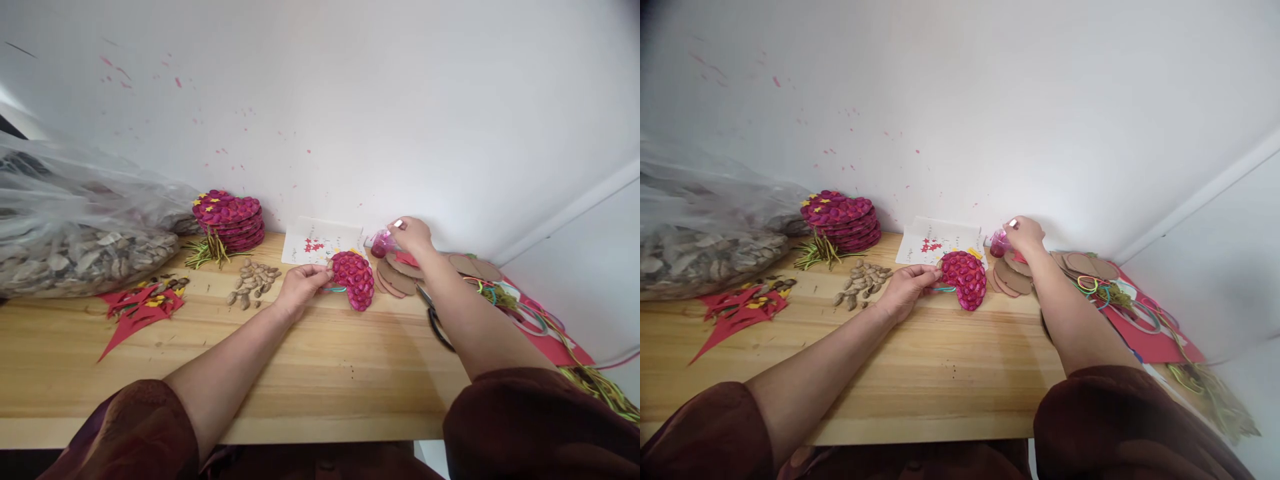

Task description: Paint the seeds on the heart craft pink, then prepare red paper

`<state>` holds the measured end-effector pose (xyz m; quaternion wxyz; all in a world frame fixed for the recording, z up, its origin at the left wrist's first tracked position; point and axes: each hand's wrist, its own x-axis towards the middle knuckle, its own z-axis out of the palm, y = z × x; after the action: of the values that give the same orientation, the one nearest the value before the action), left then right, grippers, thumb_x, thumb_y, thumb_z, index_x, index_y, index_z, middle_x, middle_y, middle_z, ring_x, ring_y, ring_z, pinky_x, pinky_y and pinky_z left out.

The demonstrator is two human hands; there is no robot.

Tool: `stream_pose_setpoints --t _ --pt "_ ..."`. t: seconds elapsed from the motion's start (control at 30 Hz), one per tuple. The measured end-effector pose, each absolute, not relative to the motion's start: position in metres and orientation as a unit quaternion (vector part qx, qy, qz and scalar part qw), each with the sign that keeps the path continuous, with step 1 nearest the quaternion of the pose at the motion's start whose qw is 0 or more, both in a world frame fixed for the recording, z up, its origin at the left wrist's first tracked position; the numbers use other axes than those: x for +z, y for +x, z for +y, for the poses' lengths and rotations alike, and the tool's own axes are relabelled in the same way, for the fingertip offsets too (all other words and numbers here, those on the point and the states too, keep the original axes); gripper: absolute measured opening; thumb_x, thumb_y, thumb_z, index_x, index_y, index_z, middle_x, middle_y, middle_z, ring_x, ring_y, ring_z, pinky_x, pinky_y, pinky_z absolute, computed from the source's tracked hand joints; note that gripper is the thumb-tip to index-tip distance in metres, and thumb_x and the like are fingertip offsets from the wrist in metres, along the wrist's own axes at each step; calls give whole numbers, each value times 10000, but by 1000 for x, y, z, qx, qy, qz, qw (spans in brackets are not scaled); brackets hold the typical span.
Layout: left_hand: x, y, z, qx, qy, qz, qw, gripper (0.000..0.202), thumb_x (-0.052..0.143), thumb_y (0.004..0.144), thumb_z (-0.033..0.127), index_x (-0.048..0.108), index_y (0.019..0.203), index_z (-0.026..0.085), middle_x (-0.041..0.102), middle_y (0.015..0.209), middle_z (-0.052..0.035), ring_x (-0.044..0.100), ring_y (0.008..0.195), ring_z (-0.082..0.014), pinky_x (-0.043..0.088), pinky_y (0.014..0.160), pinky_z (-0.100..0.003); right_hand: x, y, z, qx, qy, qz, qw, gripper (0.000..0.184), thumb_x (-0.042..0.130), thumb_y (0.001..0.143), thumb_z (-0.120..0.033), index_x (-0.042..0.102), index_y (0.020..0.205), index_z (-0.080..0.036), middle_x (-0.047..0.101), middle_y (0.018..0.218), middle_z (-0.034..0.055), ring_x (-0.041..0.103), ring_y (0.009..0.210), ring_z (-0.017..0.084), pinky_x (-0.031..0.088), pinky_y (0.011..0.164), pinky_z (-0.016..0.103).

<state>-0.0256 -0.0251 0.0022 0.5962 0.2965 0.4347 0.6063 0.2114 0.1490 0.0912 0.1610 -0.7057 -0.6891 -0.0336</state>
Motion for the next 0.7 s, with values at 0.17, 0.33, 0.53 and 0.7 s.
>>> stream_pose_setpoints --t 0.17,0.33,0.53,0.7 --pt "1 -26 -24 608 298 436 593 439 979 466 416 748 727 149 717 703 -22 622 639 -131 487 644 -261 91 213 147 -37 -676 -714 177 238 593 908 -337 785 1021 -252 785 1007 71 672 978 256 445 859 363" --pt "0 -26 -23 605 304 439 591 421 971 479 399 737 728 152 721 721 -21 625 633 -132 488 646 -266 87 214 149 -22 -664 -718 209 229 600 884 -343 780 973 -232 775 934 67 659 894 239 442 813 343" --pt "2 -25 -24 603 306 439 592 430 971 483 409 729 730 153 720 689 -19 617 608 -125 455 615 -246 83 219 150 22 -656 -709 257 271 610 875 -402 778 943 -201 763 869 63 636 766 203 443 726 312" --pt "2 -25 -25 609 317 436 581 426 968 497 422 730 730 157 713 682 -8 591 586 -113 450 609 -245 81 226 146 50 -658 -687 304 252 632 857 -395 767 906 -188 775 878 69 647 768 208 461 731 316"
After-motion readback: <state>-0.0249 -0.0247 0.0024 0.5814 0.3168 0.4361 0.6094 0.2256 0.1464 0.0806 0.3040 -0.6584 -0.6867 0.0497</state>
